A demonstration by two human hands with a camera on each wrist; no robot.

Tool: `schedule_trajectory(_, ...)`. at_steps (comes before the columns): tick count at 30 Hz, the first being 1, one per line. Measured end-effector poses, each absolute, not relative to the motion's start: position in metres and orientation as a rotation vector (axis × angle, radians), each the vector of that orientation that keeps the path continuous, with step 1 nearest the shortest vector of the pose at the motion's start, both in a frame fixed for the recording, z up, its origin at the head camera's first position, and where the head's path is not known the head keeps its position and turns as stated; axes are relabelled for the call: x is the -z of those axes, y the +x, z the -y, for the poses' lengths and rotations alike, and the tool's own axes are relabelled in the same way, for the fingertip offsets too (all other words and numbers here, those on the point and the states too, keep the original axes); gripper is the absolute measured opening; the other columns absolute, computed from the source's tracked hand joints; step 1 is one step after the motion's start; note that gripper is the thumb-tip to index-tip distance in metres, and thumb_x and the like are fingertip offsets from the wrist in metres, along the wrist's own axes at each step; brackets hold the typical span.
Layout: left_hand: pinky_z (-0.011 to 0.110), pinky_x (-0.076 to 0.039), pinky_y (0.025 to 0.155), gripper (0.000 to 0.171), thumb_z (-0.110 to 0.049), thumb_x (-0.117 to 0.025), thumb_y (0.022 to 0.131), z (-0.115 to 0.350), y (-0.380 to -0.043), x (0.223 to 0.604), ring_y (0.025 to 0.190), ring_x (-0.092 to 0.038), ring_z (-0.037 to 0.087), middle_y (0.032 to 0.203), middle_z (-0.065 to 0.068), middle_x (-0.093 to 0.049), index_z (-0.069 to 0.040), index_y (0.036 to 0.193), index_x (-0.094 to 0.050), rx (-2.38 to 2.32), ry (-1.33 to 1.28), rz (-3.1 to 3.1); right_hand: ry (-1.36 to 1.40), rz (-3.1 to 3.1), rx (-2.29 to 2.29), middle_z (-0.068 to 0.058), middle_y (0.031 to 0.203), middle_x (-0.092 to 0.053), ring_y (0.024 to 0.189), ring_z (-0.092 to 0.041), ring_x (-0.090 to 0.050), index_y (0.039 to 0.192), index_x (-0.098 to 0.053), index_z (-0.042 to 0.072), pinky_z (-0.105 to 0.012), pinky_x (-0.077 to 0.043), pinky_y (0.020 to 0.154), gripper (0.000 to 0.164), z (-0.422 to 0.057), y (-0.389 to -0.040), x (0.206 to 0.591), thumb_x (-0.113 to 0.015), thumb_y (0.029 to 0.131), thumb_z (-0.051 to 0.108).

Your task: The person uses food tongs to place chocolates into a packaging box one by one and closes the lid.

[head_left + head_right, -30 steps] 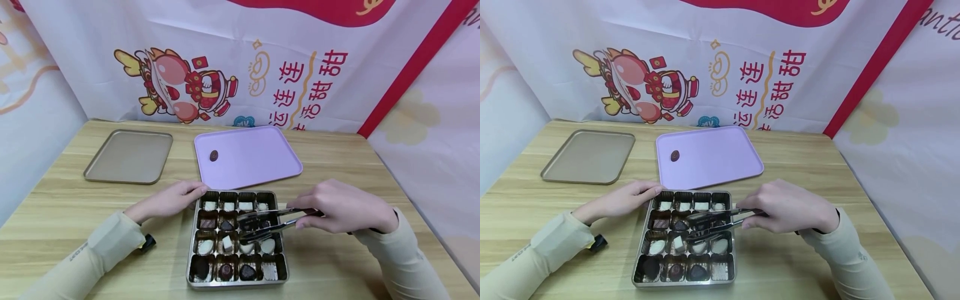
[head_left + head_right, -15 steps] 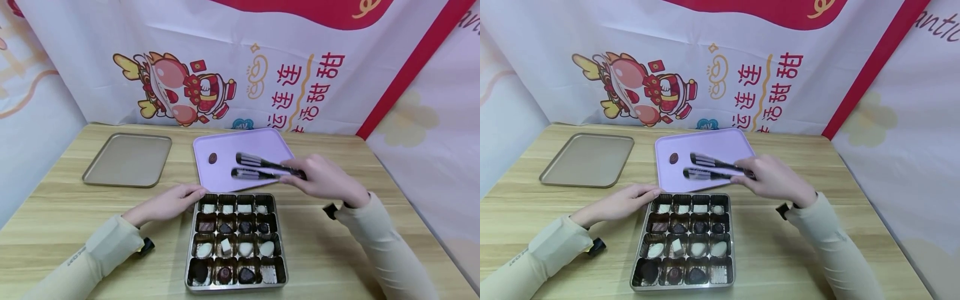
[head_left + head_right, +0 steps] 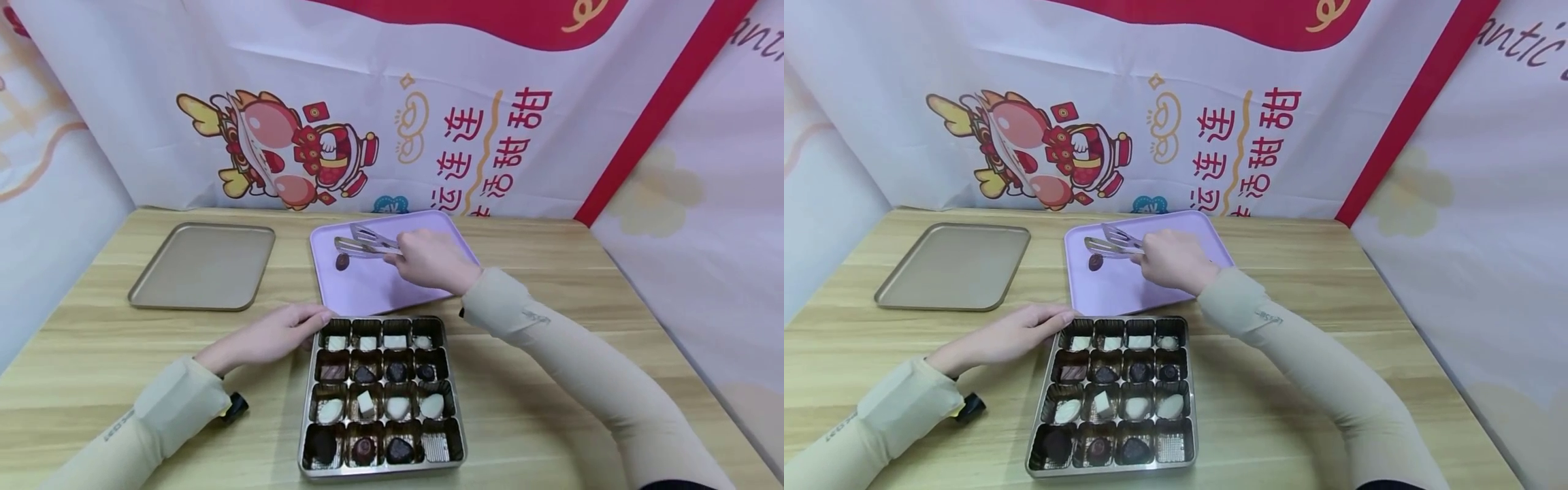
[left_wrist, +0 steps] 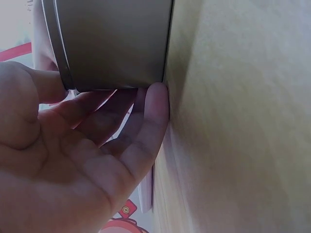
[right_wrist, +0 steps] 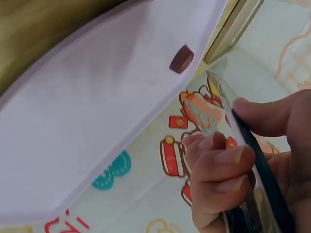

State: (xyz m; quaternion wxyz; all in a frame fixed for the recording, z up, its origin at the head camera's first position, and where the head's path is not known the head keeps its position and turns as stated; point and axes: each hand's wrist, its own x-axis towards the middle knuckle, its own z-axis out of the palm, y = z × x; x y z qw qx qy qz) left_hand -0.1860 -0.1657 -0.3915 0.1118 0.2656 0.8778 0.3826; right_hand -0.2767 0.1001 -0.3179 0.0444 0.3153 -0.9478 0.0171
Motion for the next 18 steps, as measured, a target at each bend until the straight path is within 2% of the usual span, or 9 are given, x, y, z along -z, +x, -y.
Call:
schedule_trajectory(14, 0.043, -0.035, 0.100, 0.035, -0.036, -0.034, 0.105, 0.166, -0.183, 0.388, 0.118, -0.051, 0.022, 0.121, -0.002, -0.059, -0.020, 0.120, -0.061, -1.129, 0.798, -2.568, 0.918, 2.999, 0.210, 0.001, 0.069, -0.055, 0.056, -0.015, -0.053, 0.078, -0.059, 0.016, -0.029, -0.041, 0.041, 0.032, -0.069, -0.274, 0.335, -0.053, 0.095, 0.043)
schedule_trajectory(18, 0.044, -0.035, 0.100, 0.035, -0.038, -0.034, 0.105, 0.166, -0.182, 0.387, 0.119, -0.051, 0.023, 0.122, -0.002, -0.058, -0.021, 0.120, -0.061, -1.120, 0.786, -2.574, 0.927, 2.968, 0.224, -0.001, 0.070, -0.055, 0.056, -0.016, -0.054, 0.084, -0.064, 0.013, -0.030, -0.041, 0.041, 0.031, -0.066, -0.273, 0.338, -0.054, 0.095, 0.040)
